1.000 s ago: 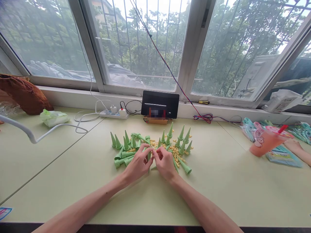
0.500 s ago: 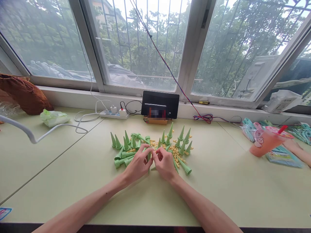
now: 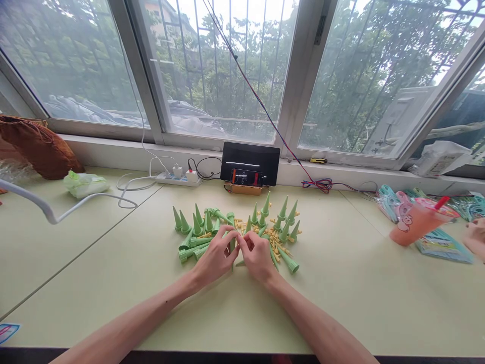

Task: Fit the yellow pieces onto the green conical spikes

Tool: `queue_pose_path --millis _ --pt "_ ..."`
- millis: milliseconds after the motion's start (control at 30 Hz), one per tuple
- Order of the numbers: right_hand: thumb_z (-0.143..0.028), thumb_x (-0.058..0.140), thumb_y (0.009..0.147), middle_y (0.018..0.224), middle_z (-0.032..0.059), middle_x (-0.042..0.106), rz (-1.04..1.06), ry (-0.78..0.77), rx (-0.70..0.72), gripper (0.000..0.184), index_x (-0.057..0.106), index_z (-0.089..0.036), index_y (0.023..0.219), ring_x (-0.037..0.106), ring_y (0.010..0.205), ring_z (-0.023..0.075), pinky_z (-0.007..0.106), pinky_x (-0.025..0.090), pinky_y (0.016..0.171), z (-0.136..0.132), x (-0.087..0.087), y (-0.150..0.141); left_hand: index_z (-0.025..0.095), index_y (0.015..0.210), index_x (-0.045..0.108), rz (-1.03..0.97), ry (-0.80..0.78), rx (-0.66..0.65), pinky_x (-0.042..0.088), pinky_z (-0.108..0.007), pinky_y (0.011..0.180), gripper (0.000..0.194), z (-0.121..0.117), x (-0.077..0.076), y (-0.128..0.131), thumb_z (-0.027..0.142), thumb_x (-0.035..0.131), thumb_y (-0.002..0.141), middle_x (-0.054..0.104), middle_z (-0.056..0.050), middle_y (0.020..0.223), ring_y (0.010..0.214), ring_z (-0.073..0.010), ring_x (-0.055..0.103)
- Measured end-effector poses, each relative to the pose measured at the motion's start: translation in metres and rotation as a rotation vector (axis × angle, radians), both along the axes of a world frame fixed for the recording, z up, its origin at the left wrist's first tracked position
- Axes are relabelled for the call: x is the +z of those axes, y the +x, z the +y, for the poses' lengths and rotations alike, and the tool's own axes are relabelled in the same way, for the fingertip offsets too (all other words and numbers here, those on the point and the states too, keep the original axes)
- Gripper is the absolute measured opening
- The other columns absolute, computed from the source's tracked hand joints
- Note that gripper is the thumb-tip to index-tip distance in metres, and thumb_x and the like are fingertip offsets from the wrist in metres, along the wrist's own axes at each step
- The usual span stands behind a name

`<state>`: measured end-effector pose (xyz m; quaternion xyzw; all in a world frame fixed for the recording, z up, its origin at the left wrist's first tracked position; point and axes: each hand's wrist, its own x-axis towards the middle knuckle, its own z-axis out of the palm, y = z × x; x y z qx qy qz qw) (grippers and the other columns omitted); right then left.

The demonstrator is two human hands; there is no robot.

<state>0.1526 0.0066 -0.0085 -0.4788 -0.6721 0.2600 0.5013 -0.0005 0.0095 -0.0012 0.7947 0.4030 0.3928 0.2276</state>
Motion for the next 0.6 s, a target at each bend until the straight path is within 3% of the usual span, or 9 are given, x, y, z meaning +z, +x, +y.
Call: queue_pose_path --millis 400,600 --pt "-0.045 0.056 0.093 0.051 -0.0062 0.044 -0.017 0.004 0.012 0.029 0.061 -0.018 0.083 0.039 0.046 0.0113 0.024 0.029 0.047 -0.0007 -0.0020 0.0000 0.021 0.107 0.057 0.007 0.033 0.017 0.053 -0.026 0.060 0.019 -0.0001 0.0013 -0.0007 0.015 0.049 0.091 0.050 -0.008 0.113 0.065 -0.0091 0.055" --pt "-0.046 0.055 0.093 0.052 -0.0052 0.045 -0.015 -0.002 0.026 0.032 0.058 -0.019 0.076 0.038 0.047 0.0116 0.025 0.029 0.047 -0.0001 -0.0018 0.0002 0.021 0.106 0.056 0.013 0.005 0.006 0.053 -0.026 0.058 0.017 -0.0008 0.0003 -0.0003 0.016 0.046 0.093 0.049 -0.008 0.115 0.060 -0.0074 0.053"
